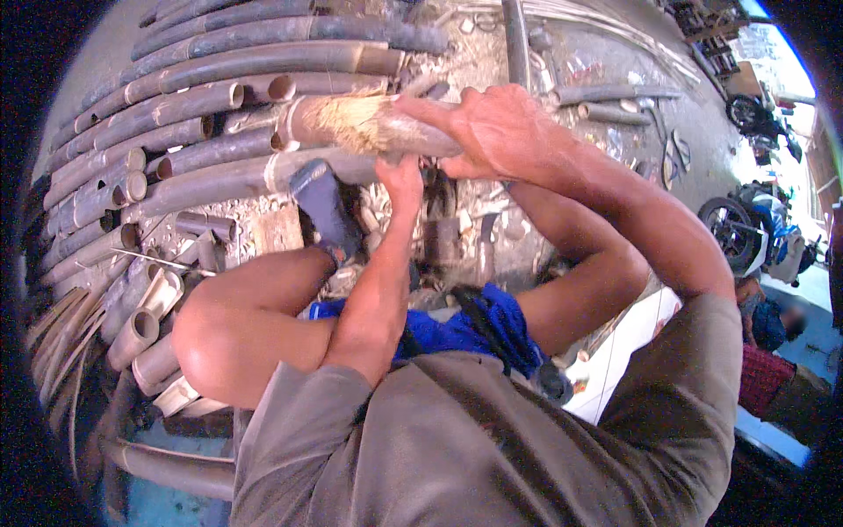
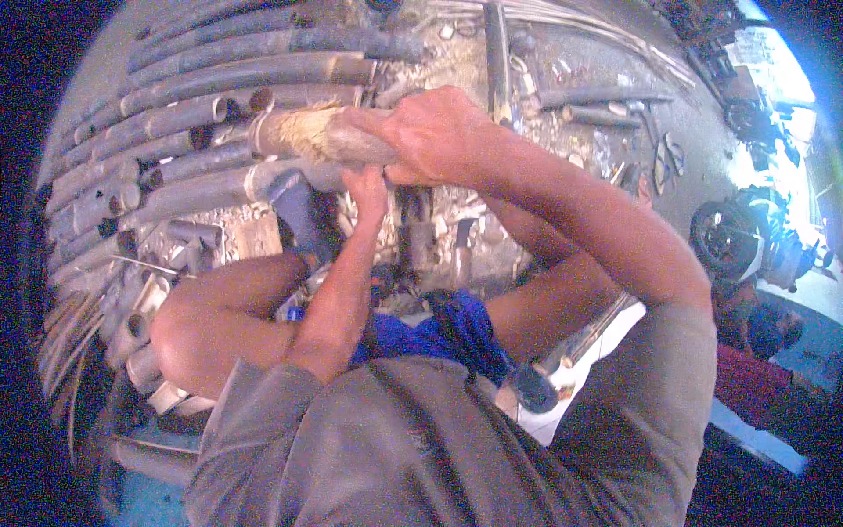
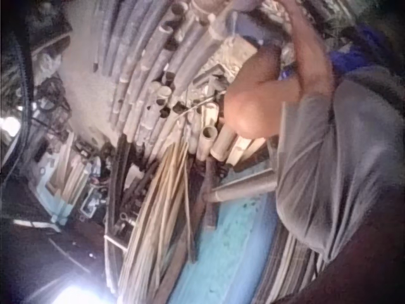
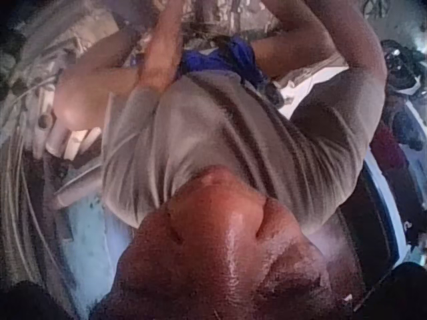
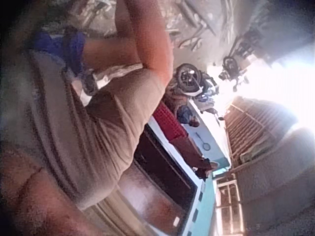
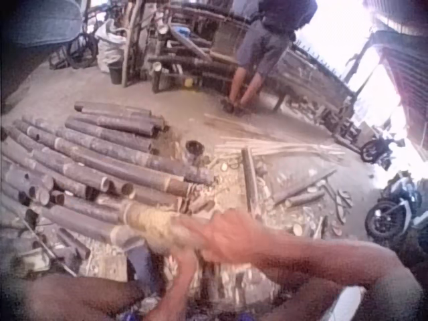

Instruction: The person sits on the floor and uses a wooden mallet to repeatedly strike the end of a bamboo segment held between their legs. They rotate the segment and continue striking to shape the end, then use a knife to scrape the interior surface.

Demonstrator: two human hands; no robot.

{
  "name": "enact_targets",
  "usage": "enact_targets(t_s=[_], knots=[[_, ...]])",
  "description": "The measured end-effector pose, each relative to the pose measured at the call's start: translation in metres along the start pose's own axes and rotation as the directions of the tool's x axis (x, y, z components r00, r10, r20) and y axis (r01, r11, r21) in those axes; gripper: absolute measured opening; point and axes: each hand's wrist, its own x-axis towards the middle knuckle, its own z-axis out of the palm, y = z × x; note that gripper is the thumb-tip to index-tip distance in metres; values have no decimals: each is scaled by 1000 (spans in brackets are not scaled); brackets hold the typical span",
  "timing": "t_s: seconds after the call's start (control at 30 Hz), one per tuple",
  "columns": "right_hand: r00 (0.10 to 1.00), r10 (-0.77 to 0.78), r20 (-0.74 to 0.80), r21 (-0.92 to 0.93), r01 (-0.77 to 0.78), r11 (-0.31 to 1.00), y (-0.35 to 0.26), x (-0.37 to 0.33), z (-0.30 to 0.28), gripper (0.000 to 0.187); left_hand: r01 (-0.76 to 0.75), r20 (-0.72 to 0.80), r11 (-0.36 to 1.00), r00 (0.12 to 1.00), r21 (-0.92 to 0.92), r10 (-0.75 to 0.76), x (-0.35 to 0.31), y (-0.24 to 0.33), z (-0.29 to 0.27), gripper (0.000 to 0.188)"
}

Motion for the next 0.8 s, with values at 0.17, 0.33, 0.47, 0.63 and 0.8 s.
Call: enact_targets(t_s=[0.17,0.33,0.47,0.63,0.8], knots=[[842,-66,-535,188,195,963,-22,36,-48,82,75,-39,997,996,-13,-75,5,10,-5,17],[982,-69,176,83,55,995,-1,13,-4,88,-95,60,981,995,171,86,5,-33,-24,26],[988,-143,-53,92,147,985,-27,36,-58,86,41,24,995,999,-88,-39,-1,-56,-36,21],[926,-105,-363,272,213,939,-24,37,-35,86,-175,9,971,984,160,176,13,-26,-23,19],[989,-145,-41,27,147,989,0,16,-18,83,151,65,989,986,6,-151,-15,-11,-19,15]])
